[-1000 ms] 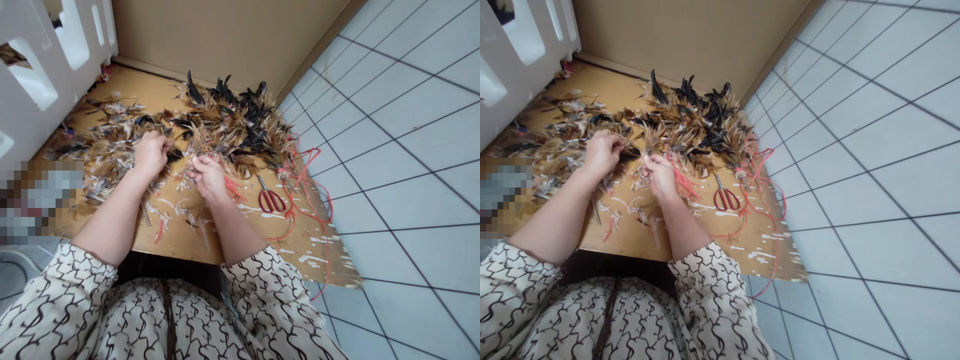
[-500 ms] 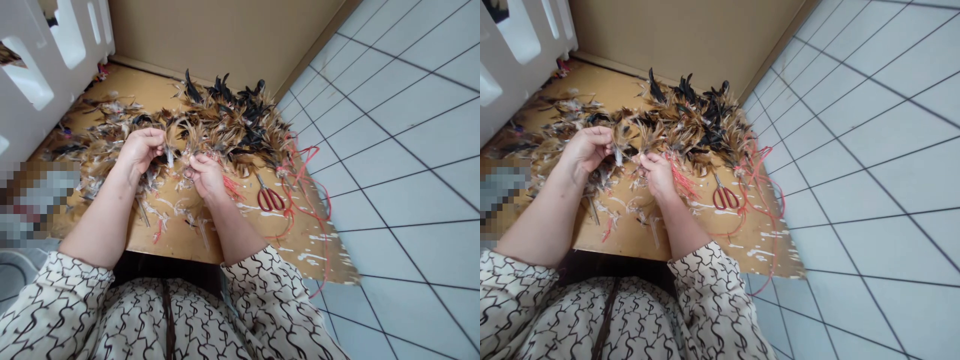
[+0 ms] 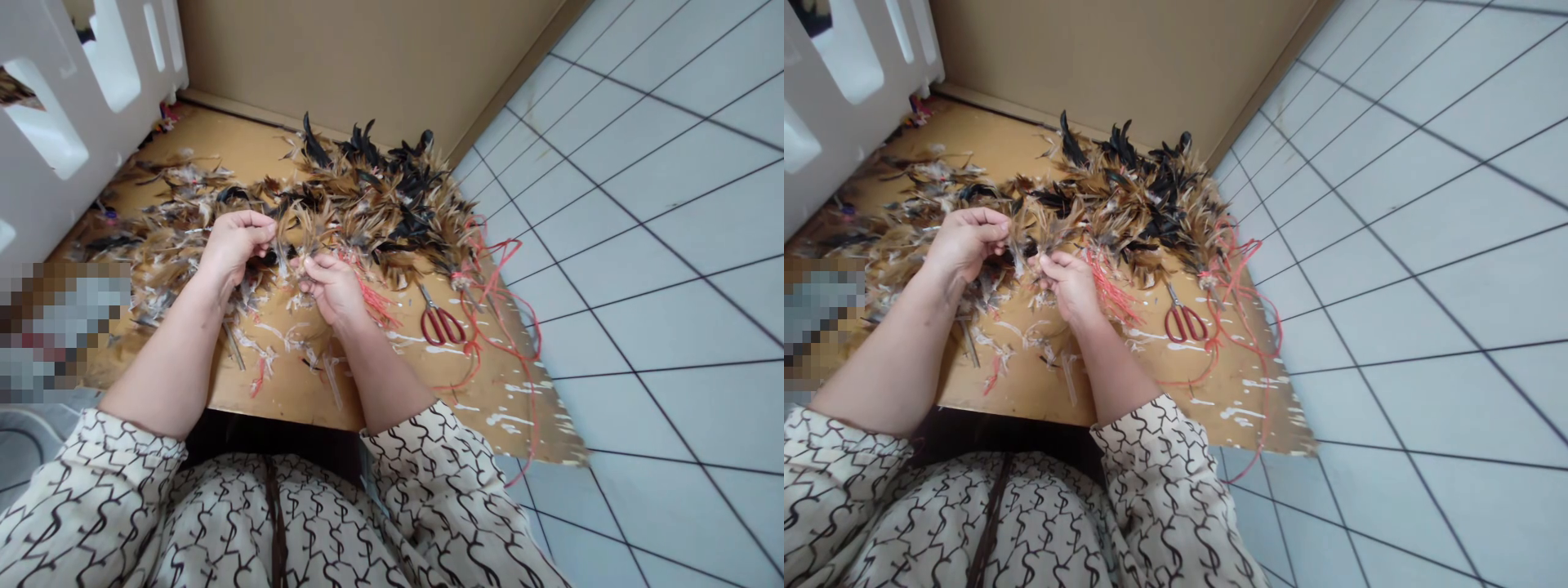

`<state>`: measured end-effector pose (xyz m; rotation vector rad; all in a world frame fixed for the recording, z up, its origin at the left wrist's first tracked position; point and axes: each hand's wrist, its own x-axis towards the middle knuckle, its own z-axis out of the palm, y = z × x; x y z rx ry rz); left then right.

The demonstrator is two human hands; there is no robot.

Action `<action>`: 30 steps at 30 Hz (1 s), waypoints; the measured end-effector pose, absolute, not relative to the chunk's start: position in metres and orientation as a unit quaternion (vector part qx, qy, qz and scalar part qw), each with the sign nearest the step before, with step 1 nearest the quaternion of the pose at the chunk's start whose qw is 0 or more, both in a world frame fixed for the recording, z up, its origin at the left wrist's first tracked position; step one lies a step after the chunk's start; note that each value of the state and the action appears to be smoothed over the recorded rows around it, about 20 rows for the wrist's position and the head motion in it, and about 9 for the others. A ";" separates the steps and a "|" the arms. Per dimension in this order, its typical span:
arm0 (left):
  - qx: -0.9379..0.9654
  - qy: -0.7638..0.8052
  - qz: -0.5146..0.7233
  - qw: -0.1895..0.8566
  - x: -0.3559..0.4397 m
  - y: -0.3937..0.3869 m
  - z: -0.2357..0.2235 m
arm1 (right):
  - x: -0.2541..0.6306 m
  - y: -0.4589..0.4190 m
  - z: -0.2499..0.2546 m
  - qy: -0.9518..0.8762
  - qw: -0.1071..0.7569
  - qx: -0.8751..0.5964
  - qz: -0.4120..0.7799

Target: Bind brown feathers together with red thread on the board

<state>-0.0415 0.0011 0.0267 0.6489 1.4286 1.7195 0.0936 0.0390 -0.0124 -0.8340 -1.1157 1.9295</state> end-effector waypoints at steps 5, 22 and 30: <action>0.270 0.570 0.668 0.395 -0.036 0.001 0.025 | 0.092 0.038 -0.017 -0.453 0.353 -0.308 0.759; 0.290 0.552 0.603 0.498 -0.019 -0.003 0.025 | 0.094 0.047 -0.019 -0.418 0.456 -0.335 0.711; 0.270 0.559 0.560 0.548 -0.017 -0.003 0.022 | 0.093 0.047 -0.019 -0.407 0.493 -0.324 0.698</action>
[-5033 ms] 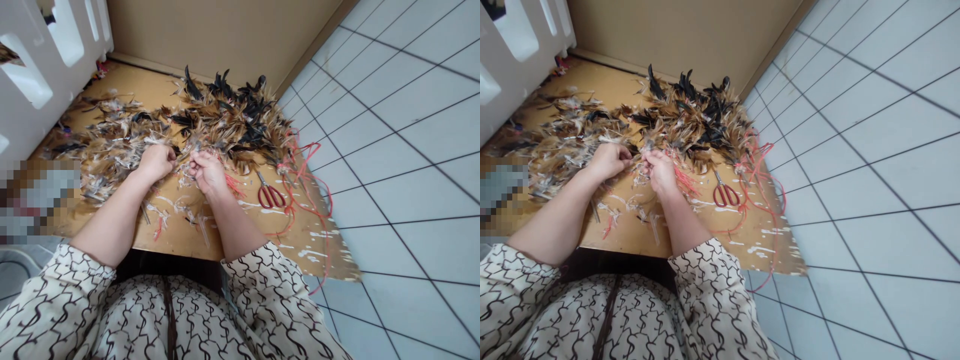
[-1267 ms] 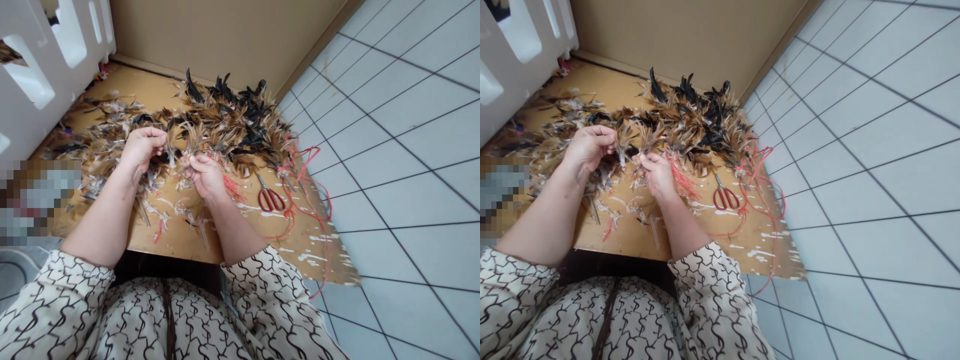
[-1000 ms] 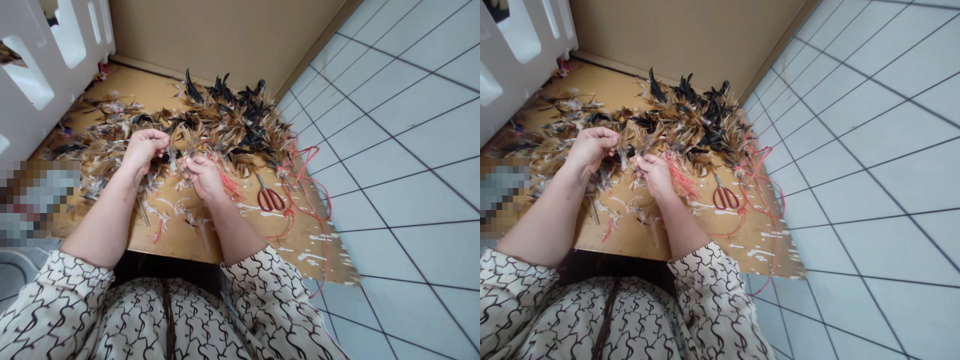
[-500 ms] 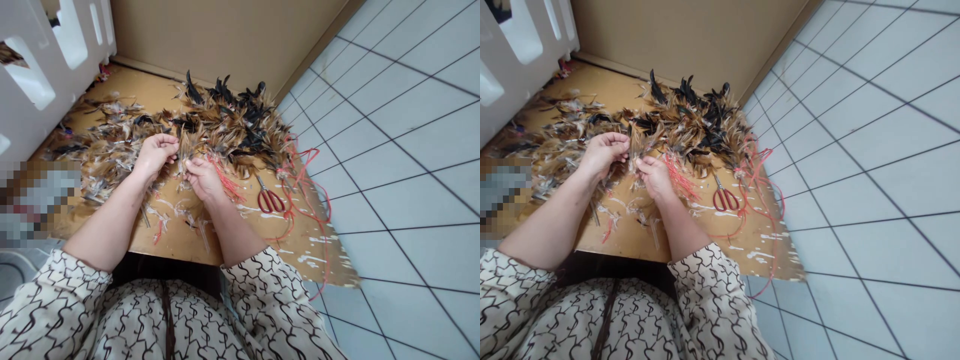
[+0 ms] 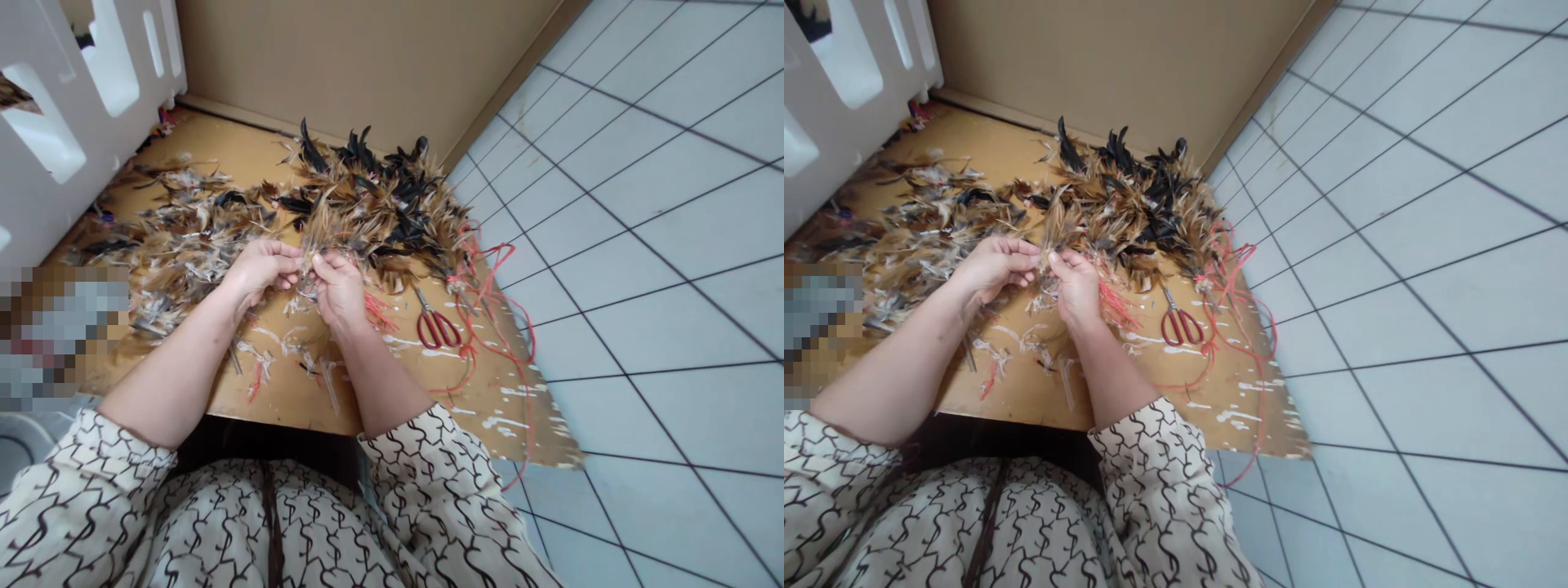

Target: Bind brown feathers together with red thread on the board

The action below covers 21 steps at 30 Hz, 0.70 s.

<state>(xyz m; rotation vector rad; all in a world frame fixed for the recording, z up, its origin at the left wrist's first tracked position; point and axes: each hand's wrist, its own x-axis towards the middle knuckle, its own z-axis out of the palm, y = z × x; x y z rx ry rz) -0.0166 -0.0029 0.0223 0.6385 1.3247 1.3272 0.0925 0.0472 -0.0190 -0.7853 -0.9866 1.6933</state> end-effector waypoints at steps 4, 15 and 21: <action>0.259 0.541 0.556 0.575 -0.016 -0.004 0.024 | 0.093 0.046 -0.017 -0.409 0.481 -0.312 0.710; 0.323 0.568 0.508 0.562 -0.023 -0.009 0.033 | 0.095 0.052 -0.019 -0.399 0.524 -0.350 0.666; 0.344 0.565 0.508 0.552 -0.033 -0.011 0.033 | 0.095 0.053 -0.018 -0.392 0.549 -0.376 0.635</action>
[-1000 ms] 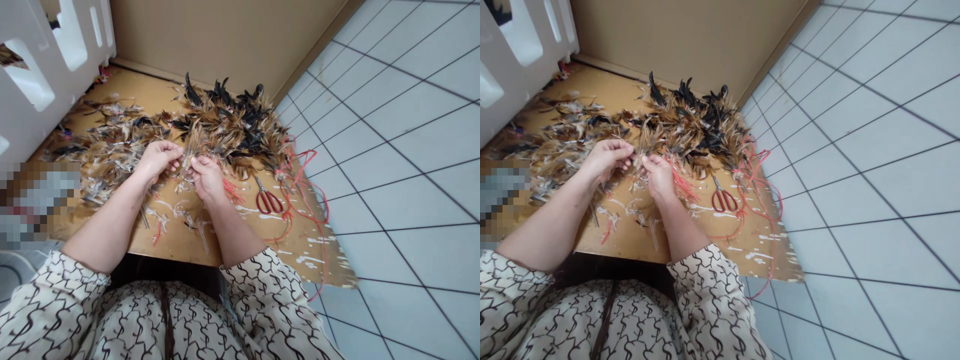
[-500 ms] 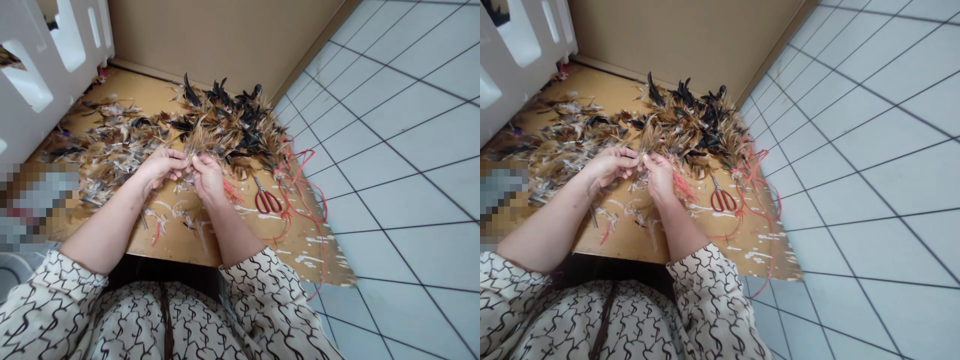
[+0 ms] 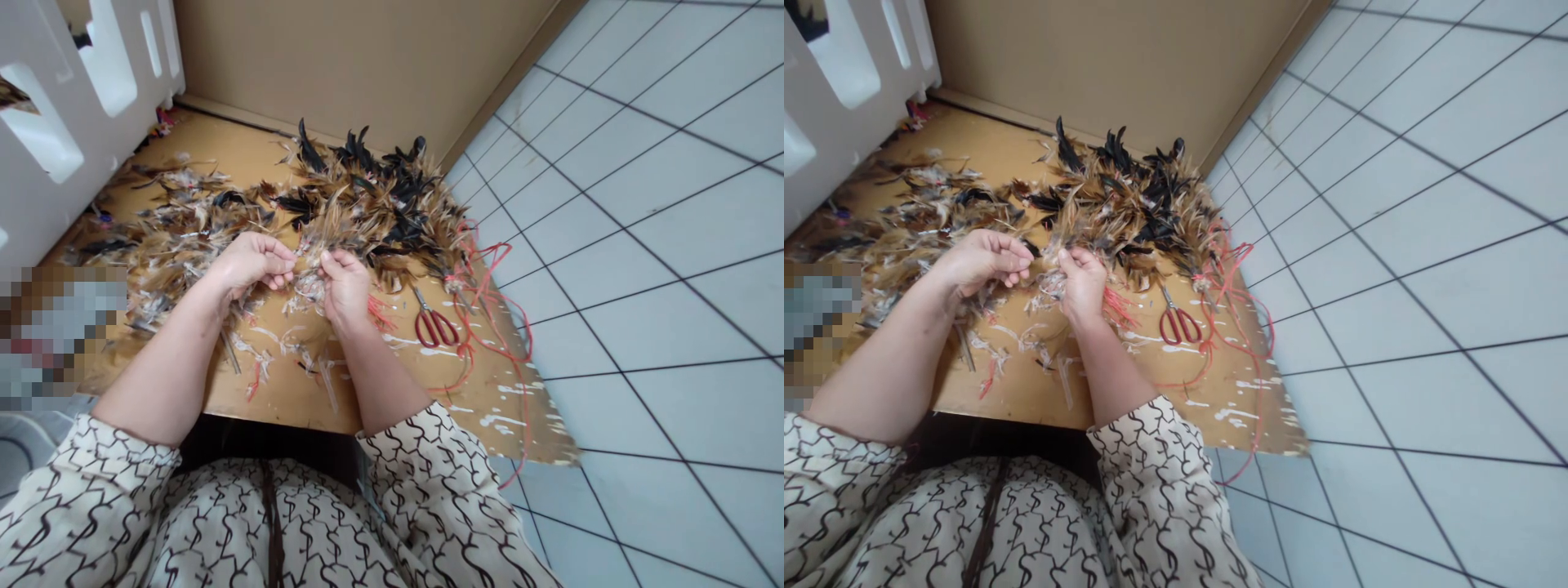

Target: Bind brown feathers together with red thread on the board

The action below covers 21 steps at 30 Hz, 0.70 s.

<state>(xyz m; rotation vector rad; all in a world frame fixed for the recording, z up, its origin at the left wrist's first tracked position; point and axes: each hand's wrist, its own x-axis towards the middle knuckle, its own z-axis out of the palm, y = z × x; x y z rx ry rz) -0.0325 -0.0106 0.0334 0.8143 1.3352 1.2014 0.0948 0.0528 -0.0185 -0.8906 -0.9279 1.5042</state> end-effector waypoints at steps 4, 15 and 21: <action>0.355 0.556 0.511 0.550 -0.038 -0.011 0.030 | 0.096 0.053 -0.018 -0.385 0.551 -0.385 0.633; 0.349 0.544 0.564 0.515 -0.047 -0.015 0.040 | 0.096 0.054 -0.020 -0.410 0.528 -0.398 0.627; 0.357 0.534 0.551 0.533 -0.045 -0.015 0.040 | 0.093 0.046 -0.021 -0.491 0.489 -0.377 0.614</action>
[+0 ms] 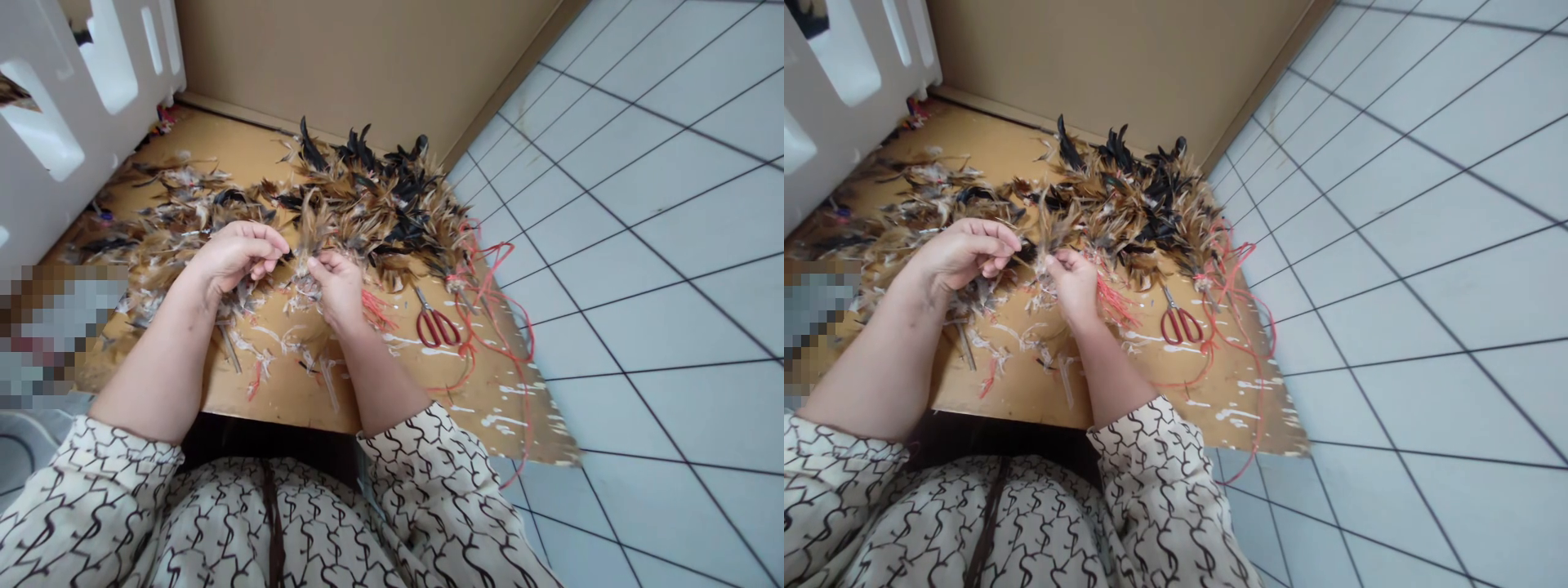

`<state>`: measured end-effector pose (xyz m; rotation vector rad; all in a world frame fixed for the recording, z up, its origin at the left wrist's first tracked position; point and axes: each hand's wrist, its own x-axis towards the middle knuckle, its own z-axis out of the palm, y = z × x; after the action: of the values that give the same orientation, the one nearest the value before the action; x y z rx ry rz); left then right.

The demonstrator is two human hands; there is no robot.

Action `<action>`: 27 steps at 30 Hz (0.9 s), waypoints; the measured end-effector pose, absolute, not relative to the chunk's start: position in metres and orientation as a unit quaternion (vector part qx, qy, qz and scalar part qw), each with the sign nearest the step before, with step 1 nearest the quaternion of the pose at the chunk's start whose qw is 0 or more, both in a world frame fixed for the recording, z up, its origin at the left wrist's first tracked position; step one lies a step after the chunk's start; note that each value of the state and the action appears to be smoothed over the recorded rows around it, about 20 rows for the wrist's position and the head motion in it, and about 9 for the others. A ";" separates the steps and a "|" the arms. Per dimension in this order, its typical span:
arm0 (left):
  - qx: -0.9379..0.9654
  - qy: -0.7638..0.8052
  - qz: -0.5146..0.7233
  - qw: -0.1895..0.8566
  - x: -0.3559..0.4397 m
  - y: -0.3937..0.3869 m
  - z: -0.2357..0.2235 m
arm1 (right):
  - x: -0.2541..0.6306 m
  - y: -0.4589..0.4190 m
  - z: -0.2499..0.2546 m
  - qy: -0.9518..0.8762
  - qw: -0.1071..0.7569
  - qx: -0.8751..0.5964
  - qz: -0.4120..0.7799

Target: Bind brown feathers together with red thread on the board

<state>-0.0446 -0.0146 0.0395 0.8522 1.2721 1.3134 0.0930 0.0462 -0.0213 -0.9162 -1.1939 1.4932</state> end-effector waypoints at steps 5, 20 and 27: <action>0.332 0.538 0.563 0.533 -0.041 -0.013 0.039 | 0.091 0.039 -0.021 -0.524 0.441 -0.348 0.640; 0.327 0.557 0.650 0.400 -0.029 -0.005 0.027 | 0.092 0.042 -0.021 -0.470 0.411 -0.359 0.693; 0.322 0.592 0.645 0.360 -0.021 -0.002 0.019 | 0.094 0.048 -0.019 -0.413 0.434 -0.356 0.717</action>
<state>-0.0208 -0.0020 0.0186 0.8288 1.5253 1.6633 0.0944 0.0483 -0.0189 -0.8854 -1.0294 1.7860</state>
